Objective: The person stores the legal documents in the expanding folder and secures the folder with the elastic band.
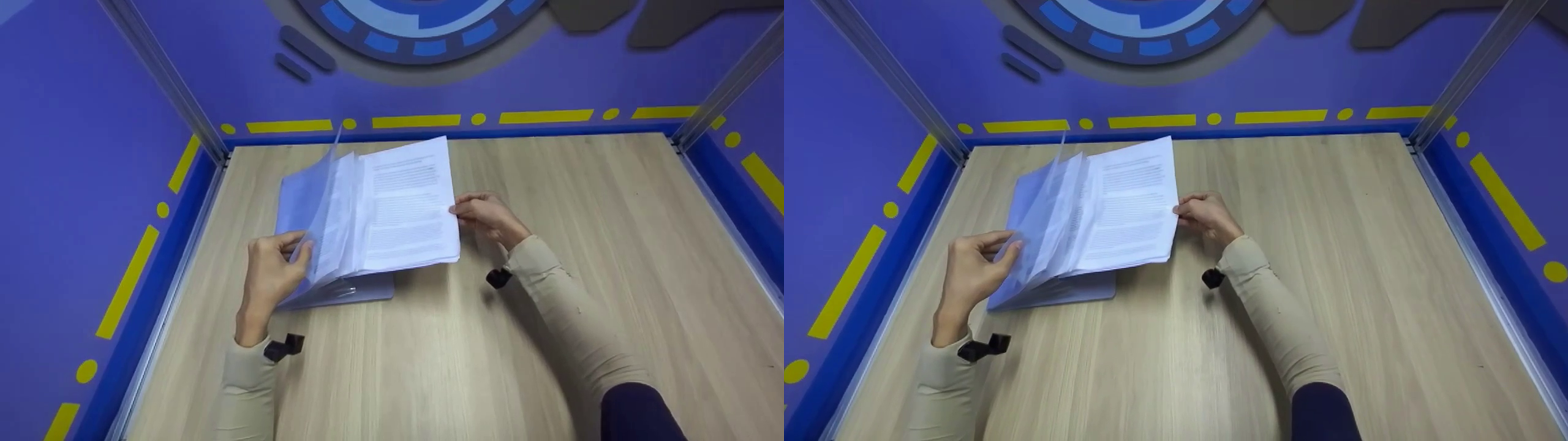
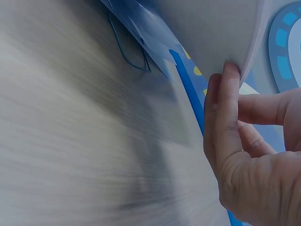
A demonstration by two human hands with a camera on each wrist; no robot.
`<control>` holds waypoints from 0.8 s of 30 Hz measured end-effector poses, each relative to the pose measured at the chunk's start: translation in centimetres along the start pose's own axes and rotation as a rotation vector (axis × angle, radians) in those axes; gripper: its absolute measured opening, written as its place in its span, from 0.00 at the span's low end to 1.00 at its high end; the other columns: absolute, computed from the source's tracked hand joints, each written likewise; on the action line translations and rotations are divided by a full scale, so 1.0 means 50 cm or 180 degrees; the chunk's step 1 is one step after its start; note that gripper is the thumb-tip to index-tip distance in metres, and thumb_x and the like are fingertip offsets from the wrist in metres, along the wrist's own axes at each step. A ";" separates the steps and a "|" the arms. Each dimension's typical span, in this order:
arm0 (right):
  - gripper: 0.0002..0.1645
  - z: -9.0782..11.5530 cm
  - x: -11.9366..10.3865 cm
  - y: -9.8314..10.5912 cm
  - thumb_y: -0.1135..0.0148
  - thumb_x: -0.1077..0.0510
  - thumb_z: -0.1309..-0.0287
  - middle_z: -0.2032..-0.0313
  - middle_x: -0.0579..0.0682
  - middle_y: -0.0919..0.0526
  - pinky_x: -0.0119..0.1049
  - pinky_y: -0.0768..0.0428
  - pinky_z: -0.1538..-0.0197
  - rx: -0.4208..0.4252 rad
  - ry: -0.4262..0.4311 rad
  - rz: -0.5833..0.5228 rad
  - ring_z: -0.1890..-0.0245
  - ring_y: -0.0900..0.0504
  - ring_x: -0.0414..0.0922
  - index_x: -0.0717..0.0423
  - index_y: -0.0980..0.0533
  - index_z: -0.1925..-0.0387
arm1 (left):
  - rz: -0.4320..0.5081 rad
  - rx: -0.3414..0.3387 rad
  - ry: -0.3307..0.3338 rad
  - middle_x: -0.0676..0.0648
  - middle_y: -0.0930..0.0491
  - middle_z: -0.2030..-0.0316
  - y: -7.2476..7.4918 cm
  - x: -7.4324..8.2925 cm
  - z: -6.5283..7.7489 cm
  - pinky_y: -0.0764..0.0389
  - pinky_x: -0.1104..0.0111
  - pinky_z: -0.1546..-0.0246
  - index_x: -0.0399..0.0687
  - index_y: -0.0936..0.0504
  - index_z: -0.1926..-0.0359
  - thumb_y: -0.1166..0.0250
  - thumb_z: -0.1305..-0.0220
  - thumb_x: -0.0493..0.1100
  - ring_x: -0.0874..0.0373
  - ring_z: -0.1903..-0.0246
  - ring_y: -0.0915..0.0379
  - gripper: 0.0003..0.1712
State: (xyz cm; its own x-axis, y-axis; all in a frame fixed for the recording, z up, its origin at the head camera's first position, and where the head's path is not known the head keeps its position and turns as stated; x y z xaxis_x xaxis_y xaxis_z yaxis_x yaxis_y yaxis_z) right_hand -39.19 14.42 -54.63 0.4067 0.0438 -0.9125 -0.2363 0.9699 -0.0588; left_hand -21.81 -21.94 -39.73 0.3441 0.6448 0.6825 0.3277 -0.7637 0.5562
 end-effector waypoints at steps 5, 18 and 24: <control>0.11 -0.002 0.000 -0.013 0.31 0.67 0.34 0.68 0.47 0.12 0.30 0.13 0.62 -0.0066 -0.0013 0.0038 0.70 0.14 0.39 0.65 0.22 0.52 | 0.0011 -0.0010 0.0004 0.32 0.09 0.62 -0.001 0.002 0.000 0.10 0.51 0.64 0.26 0.10 0.55 0.28 0.38 0.27 0.42 0.65 0.08 0.10; 0.14 -0.005 0.013 -0.038 0.28 0.64 0.36 0.65 0.49 0.10 0.29 0.14 0.64 0.0015 -0.0006 0.0285 0.69 0.13 0.39 0.64 0.18 0.51 | 0.0046 -0.0076 0.0088 0.32 0.09 0.60 -0.008 -0.004 0.000 0.10 0.50 0.61 0.26 0.09 0.55 0.28 0.38 0.27 0.43 0.63 0.08 0.11; 0.14 -0.015 0.013 -0.054 0.28 0.65 0.35 0.66 0.48 0.11 0.29 0.14 0.66 -0.0040 -0.0010 0.0242 0.69 0.12 0.39 0.64 0.19 0.50 | 0.0128 -0.0111 0.0007 0.31 0.09 0.61 -0.011 -0.001 -0.001 0.10 0.49 0.62 0.26 0.10 0.55 0.29 0.38 0.27 0.42 0.62 0.08 0.11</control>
State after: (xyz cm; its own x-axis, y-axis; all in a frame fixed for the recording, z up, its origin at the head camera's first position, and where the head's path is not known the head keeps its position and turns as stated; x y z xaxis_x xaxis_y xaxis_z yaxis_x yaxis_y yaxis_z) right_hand -38.94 11.65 -55.35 0.3898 0.1181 -0.9133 -0.2777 0.9606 0.0057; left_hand -22.05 -21.56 -40.02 0.3544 0.6134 0.7058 0.2827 -0.7897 0.5444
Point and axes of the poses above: each hand's wrist, its own z-axis away from the middle knuckle, its own y-axis out of the back of the hand, x = y × z, the point moved 10 cm from there along -z, towards the middle knuckle
